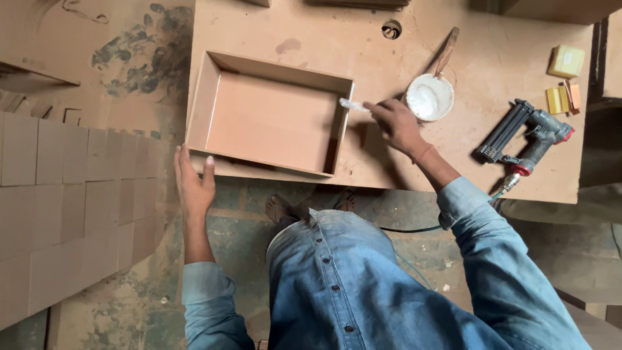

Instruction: The person applies glue to the edges of a cardboard box frame, places a flat cardboard panel on top, and secures it with a pneumatic nail gun. This process is repeated for multiple boxes.

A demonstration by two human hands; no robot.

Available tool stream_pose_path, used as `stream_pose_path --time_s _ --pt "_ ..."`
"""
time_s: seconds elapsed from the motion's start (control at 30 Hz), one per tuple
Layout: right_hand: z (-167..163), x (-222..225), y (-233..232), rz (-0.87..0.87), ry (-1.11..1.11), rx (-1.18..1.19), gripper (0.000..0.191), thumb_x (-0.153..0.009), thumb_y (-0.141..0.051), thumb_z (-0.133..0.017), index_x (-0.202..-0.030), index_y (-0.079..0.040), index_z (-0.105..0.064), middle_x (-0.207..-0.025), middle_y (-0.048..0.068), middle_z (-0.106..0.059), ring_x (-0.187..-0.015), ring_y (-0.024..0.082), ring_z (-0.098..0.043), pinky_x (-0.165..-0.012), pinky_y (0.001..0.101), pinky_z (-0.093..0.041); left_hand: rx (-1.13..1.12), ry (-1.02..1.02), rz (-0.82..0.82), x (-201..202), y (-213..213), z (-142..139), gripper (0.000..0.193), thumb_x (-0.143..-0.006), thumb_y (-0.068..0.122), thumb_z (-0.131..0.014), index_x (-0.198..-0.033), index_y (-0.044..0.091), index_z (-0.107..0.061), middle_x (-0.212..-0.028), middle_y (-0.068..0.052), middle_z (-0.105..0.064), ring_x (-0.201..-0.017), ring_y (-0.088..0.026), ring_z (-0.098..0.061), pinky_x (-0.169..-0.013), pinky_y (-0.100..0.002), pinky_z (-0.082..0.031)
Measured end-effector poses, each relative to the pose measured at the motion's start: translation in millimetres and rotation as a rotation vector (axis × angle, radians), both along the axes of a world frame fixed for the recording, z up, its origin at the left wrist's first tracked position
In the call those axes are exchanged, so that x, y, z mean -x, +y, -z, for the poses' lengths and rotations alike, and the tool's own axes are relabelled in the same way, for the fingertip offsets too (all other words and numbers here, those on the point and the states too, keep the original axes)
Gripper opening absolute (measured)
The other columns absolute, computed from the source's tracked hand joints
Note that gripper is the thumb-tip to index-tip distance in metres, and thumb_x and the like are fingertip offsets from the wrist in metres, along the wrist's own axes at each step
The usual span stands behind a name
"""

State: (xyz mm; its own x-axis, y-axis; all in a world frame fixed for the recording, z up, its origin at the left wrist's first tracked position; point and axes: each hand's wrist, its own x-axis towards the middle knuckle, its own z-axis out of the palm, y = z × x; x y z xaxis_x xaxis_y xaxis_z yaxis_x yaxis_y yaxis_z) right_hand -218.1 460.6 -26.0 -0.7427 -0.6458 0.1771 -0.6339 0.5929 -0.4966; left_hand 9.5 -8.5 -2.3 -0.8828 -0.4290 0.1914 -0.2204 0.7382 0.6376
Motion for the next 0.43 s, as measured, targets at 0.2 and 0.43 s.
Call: stream_pose_path --time_s 0.2,0.43 --pt "-12 -78 19 -0.368 0.253 -0.101 0.055 -0.087 -0.006 -0.060 -0.142 -0.014 -0.062 -0.112 0.012 -0.064 -0.097 0.028 -0.060 -0.084 0.0426 -0.049 0.160 -0.061 0.053 12 15 -20 0.074 -0.097 0.045 -0.072 -0.152 0.002 -0.048 -0.164 -0.029 -0.033 -0.148 -0.050 -0.032 -0.121 -0.060 -0.029" --pt "-6 -83 12 -0.308 0.200 -0.181 0.058 -0.090 -0.007 -0.059 -0.148 -0.016 -0.057 -0.115 0.010 -0.065 -0.097 0.027 -0.060 -0.086 0.0412 -0.050 0.447 -0.174 0.281 25 31 -5 0.080 -0.084 0.061 -0.079 -0.143 0.010 -0.060 -0.157 -0.013 -0.045 -0.152 -0.040 -0.038 -0.128 -0.065 -0.008"
